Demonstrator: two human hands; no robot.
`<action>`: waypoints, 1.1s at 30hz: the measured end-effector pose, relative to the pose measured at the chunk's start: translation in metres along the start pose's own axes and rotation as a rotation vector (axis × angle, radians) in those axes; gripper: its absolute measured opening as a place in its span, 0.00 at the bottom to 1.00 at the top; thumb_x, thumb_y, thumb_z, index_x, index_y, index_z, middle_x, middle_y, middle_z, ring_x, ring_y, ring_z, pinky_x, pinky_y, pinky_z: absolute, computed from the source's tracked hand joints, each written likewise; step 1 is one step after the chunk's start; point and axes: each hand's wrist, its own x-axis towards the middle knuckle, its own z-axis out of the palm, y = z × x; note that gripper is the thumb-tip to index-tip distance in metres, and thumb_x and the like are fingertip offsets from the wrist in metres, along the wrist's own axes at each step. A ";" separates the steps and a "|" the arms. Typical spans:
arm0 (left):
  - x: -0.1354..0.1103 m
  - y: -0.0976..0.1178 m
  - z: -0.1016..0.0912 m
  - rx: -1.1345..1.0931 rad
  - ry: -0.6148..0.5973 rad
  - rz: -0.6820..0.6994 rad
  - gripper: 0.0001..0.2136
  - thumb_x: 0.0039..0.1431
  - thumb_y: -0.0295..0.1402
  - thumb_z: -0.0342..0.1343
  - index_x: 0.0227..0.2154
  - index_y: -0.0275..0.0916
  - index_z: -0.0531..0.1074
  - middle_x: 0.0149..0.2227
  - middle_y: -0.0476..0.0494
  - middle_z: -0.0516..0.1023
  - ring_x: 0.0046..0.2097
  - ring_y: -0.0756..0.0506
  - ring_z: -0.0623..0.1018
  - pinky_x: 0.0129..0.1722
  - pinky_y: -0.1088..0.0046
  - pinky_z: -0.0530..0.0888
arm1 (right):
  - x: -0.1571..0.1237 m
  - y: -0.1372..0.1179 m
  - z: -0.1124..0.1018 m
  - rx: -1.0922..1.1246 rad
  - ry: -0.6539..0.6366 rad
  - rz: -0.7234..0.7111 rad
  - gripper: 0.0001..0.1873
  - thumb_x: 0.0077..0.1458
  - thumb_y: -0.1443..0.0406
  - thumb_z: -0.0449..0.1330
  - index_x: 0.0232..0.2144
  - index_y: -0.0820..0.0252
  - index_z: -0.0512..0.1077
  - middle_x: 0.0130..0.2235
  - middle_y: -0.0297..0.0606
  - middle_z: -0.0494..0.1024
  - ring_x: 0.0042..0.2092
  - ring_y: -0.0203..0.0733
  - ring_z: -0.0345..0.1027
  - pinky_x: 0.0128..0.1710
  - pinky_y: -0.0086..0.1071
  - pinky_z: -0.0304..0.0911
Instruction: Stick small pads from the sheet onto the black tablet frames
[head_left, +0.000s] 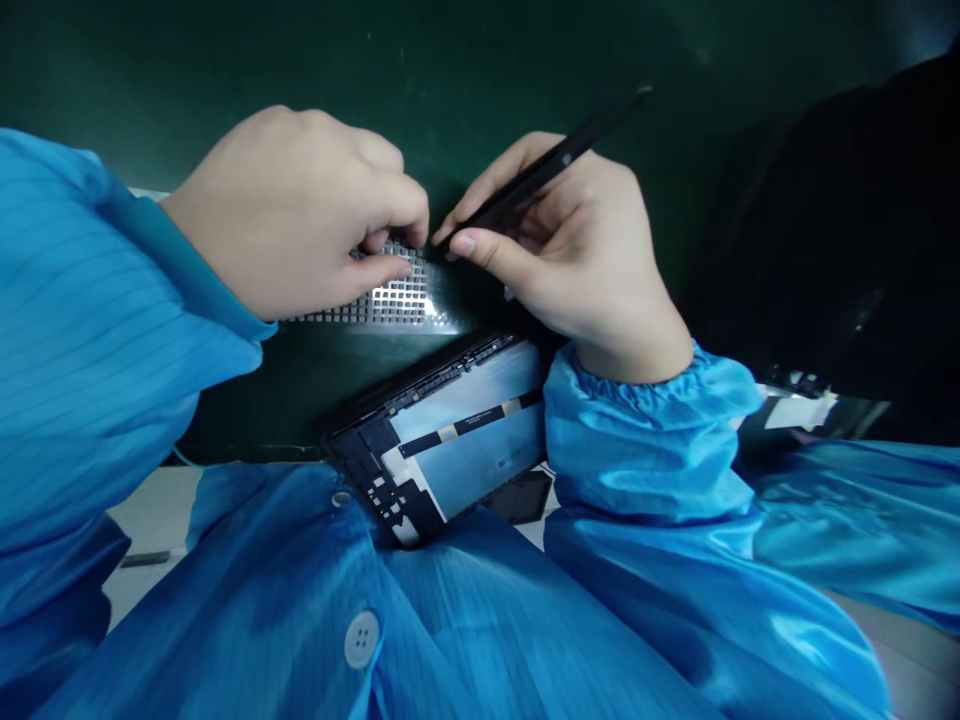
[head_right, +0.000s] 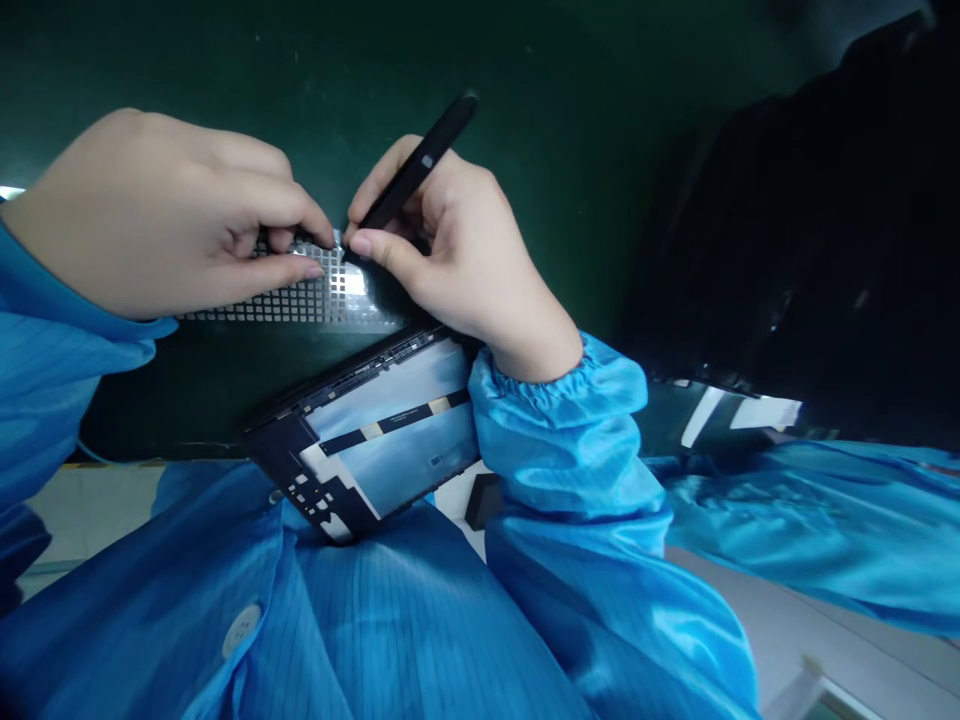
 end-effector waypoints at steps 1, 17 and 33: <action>0.000 0.000 0.000 0.004 -0.001 0.004 0.26 0.70 0.48 0.41 0.53 0.46 0.82 0.48 0.42 0.83 0.49 0.38 0.79 0.47 0.60 0.71 | -0.003 -0.002 -0.001 0.043 0.007 -0.001 0.20 0.55 0.49 0.81 0.40 0.49 0.80 0.40 0.33 0.87 0.43 0.44 0.85 0.46 0.39 0.84; -0.001 0.005 -0.007 0.056 -0.089 -0.085 0.40 0.71 0.59 0.25 0.58 0.46 0.80 0.56 0.44 0.83 0.53 0.39 0.76 0.46 0.59 0.65 | -0.116 0.004 0.059 -0.106 0.745 -0.138 0.07 0.68 0.68 0.69 0.46 0.52 0.78 0.41 0.35 0.84 0.44 0.43 0.85 0.47 0.42 0.83; 0.000 0.001 -0.002 0.025 -0.026 -0.022 0.29 0.72 0.51 0.37 0.53 0.48 0.83 0.48 0.43 0.84 0.48 0.39 0.79 0.42 0.59 0.70 | -0.019 -0.014 0.010 -0.072 0.115 0.025 0.23 0.56 0.44 0.78 0.41 0.50 0.78 0.43 0.35 0.87 0.46 0.49 0.85 0.53 0.48 0.85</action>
